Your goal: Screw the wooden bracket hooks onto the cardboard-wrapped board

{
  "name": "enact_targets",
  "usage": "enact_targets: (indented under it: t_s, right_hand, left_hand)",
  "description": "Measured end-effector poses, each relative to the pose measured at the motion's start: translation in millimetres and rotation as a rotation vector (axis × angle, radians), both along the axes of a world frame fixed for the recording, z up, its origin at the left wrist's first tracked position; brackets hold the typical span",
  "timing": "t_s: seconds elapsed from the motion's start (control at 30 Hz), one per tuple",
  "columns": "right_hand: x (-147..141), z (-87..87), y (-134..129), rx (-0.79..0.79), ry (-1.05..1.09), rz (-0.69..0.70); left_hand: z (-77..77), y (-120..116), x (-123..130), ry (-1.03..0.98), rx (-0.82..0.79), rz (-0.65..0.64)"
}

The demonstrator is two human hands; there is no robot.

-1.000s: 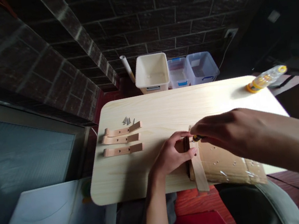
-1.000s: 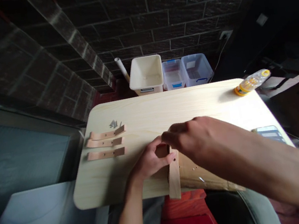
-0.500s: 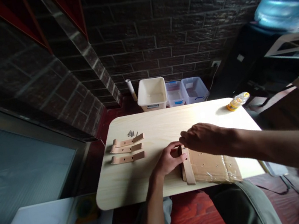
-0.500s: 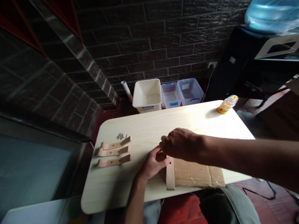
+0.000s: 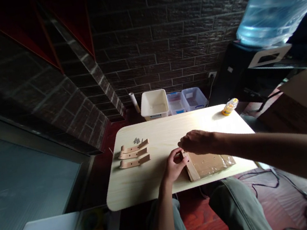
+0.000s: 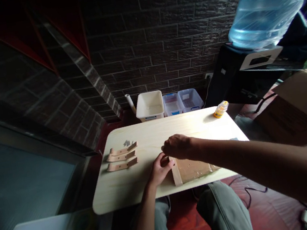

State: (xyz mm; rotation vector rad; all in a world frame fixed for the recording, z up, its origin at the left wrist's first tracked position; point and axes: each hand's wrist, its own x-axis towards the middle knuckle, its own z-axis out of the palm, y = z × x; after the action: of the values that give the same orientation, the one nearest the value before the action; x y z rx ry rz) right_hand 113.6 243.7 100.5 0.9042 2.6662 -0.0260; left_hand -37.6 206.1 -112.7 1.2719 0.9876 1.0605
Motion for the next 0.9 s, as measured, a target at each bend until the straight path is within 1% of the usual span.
enact_targets:
  t_s: [0.17,0.3,0.5,0.73,0.9]
  right_hand:
    - [-4.8,4.0,-6.3,-0.040,-0.052,-0.056]
    - [-9.1,5.2,-1.8,-0.077,-0.060,-0.088]
    - [-10.9,6.1,7.2,-0.115,-0.064,-0.122]
    - [-9.2,15.9,1.9,-0.140,-0.076,-0.166]
    - [-9.4,16.5,4.8,-0.163,-0.072,-0.168]
  left_hand:
    - [4.0,-4.8,0.8,-0.031,0.002,0.006]
    - [6.5,-7.5,0.0,-0.041,0.014,0.005]
    - [5.8,-7.0,-2.1,-0.057,0.012,0.005]
    - [7.9,-5.8,-5.5,-0.060,0.013,-0.023]
    - [5.7,-5.1,-4.9,-0.061,0.020,-0.012]
